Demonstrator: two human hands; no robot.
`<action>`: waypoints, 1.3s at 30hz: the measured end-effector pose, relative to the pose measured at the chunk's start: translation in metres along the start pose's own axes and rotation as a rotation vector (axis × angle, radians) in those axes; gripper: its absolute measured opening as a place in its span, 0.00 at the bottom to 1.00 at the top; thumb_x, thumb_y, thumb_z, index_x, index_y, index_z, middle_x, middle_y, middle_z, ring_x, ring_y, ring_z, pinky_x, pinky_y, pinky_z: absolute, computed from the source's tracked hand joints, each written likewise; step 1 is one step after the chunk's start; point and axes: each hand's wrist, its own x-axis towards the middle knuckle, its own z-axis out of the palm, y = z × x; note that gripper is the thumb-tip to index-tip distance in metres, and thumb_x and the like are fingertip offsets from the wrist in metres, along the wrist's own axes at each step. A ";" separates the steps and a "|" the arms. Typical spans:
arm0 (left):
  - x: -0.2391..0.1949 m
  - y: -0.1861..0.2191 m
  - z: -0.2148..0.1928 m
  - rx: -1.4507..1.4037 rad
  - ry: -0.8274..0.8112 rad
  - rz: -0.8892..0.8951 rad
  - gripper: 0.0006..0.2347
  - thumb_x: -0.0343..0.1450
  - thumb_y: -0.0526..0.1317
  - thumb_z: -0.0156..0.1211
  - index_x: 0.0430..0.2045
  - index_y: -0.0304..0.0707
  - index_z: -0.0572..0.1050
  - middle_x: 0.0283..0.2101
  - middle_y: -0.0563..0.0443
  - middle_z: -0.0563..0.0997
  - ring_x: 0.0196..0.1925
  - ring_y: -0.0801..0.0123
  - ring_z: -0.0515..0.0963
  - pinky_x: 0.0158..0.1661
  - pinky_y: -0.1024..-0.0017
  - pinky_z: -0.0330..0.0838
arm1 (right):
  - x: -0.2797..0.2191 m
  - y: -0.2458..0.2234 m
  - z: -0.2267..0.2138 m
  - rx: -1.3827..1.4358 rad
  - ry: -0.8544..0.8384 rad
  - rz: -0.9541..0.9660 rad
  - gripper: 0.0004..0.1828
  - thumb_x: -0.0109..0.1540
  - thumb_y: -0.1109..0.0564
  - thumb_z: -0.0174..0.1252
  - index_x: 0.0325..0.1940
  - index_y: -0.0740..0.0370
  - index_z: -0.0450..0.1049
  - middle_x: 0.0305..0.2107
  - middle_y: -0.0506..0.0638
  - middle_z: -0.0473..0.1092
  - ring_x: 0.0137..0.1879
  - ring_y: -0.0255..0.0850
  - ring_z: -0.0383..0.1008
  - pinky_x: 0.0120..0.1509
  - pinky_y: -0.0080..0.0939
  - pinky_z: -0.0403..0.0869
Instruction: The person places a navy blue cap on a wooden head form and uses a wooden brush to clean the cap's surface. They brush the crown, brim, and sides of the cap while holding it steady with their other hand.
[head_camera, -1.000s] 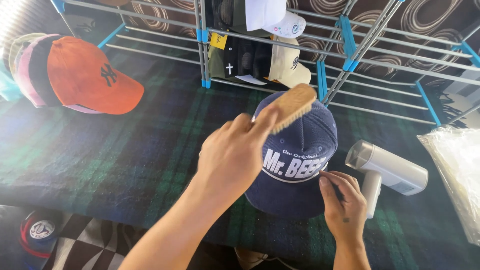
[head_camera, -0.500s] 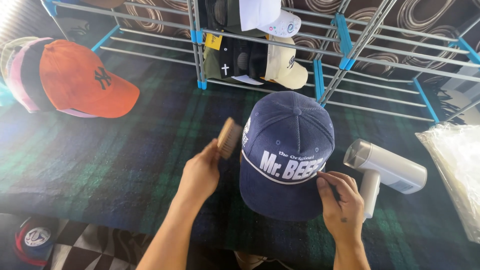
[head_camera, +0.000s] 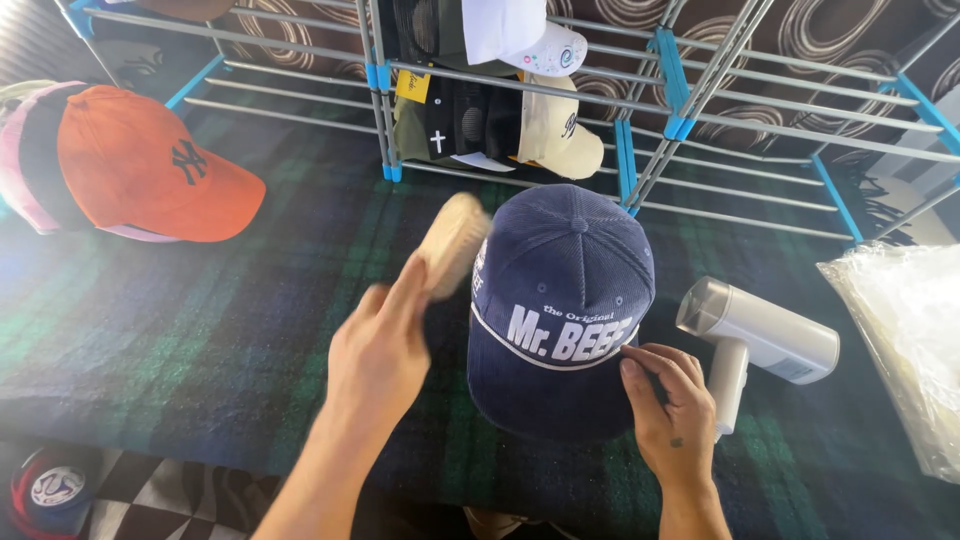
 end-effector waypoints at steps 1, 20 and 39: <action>0.012 0.019 -0.017 0.010 0.129 0.224 0.24 0.70 0.30 0.57 0.63 0.46 0.69 0.40 0.49 0.78 0.25 0.52 0.76 0.19 0.55 0.70 | 0.000 0.000 0.000 0.000 0.000 -0.010 0.12 0.64 0.55 0.59 0.47 0.62 0.83 0.43 0.52 0.77 0.55 0.44 0.73 0.58 0.42 0.73; 0.109 0.035 -0.033 0.202 -0.632 -0.182 0.29 0.69 0.26 0.40 0.65 0.59 0.67 0.52 0.33 0.80 0.50 0.40 0.80 0.41 0.51 0.75 | 0.002 0.000 0.002 -0.006 -0.017 -0.019 0.11 0.63 0.56 0.60 0.45 0.60 0.83 0.43 0.49 0.77 0.54 0.43 0.73 0.59 0.43 0.72; 0.204 0.138 -0.019 0.226 -0.731 0.255 0.18 0.78 0.42 0.45 0.63 0.62 0.73 0.53 0.55 0.81 0.40 0.67 0.80 0.39 0.66 0.74 | 0.010 -0.001 -0.012 -0.034 0.006 -0.044 0.11 0.63 0.55 0.60 0.45 0.59 0.83 0.43 0.49 0.77 0.55 0.42 0.74 0.58 0.42 0.74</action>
